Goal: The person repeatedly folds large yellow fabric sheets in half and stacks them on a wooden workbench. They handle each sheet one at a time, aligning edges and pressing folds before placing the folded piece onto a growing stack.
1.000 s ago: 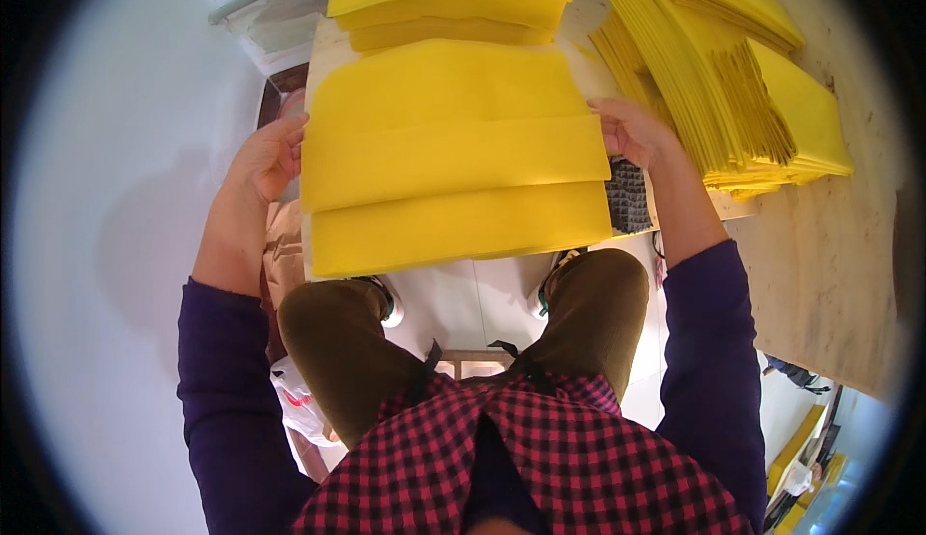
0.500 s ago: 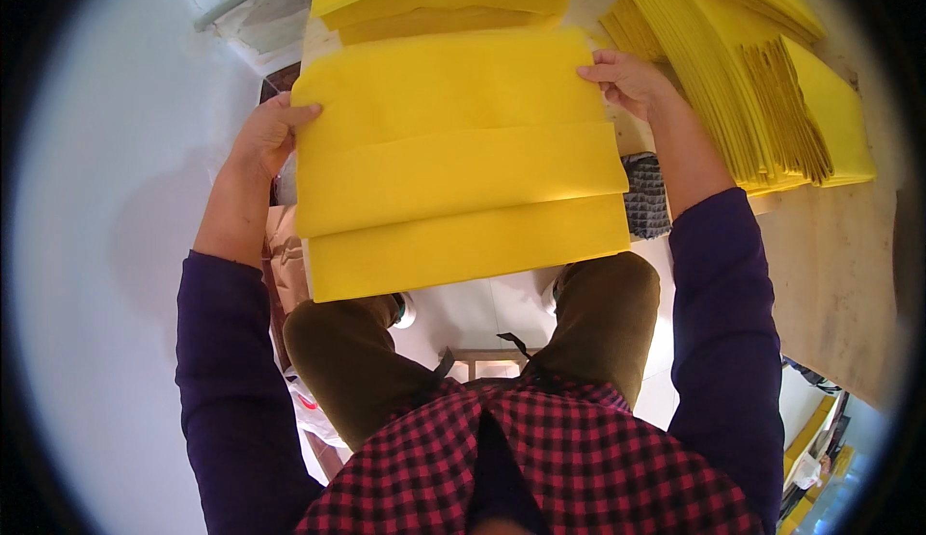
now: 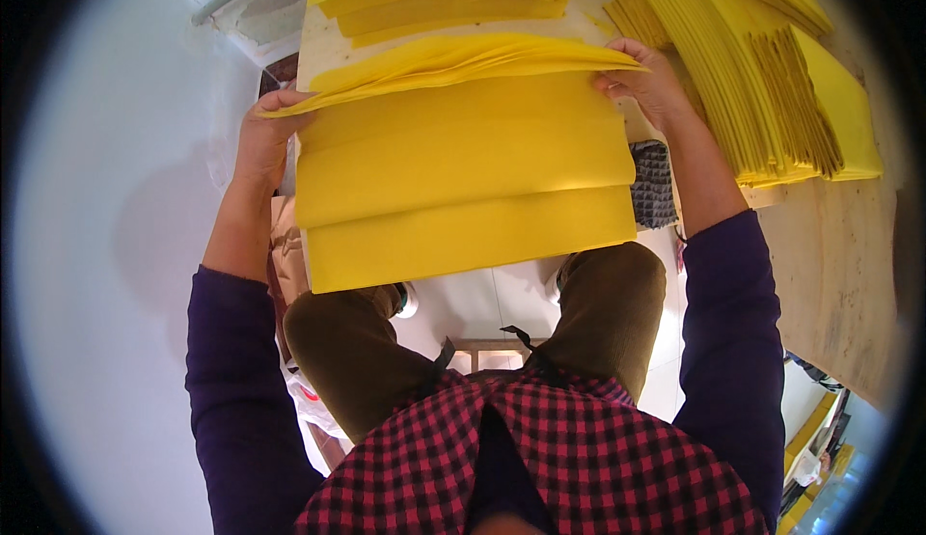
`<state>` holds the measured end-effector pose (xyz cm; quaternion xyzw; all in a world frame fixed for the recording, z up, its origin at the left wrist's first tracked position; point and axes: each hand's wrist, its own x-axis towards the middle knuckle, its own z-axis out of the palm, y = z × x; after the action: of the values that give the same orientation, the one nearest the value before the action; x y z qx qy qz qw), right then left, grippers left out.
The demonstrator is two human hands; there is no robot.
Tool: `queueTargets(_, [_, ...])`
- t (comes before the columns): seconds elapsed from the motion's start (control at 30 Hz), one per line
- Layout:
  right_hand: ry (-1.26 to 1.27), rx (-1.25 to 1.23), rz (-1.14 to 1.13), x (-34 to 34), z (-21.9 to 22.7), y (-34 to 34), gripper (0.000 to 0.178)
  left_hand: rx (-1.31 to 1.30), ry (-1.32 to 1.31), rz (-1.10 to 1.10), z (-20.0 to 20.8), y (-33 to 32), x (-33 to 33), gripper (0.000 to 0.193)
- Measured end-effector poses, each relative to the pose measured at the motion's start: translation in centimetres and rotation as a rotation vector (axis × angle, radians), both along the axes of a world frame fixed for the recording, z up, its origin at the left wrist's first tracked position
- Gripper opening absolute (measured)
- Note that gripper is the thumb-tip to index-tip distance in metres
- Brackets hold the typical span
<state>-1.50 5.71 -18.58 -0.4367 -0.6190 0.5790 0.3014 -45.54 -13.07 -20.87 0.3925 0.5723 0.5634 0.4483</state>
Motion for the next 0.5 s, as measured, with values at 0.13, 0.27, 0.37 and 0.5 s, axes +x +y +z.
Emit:
queueTargets(0.13, [-0.008, 0.153, 0.01, 0.3, -0.6, -0.1, 0.011, 0.148, -0.021, -0.042, -1.0, -0.1, -0.6, 0.012])
queueTargets(0.27, [0.158, 0.06, 0.063, 1.0, -1.3, -0.5, 0.009, 0.185, -0.08, -0.171, -1.4, -1.1, -1.2, 0.012])
queueTargets(0.37, [0.158, 0.07, 0.067, 1.4, -2.0, -1.0, 0.011, 0.156, -0.049, -0.198, -1.7, -1.7, -1.0, 0.01])
queueTargets(0.5, [0.184, 0.057, 0.111, 1.6, -2.8, -1.0, 0.01, 0.2, 0.329, -0.177, -1.9, -2.3, -0.6, 0.015])
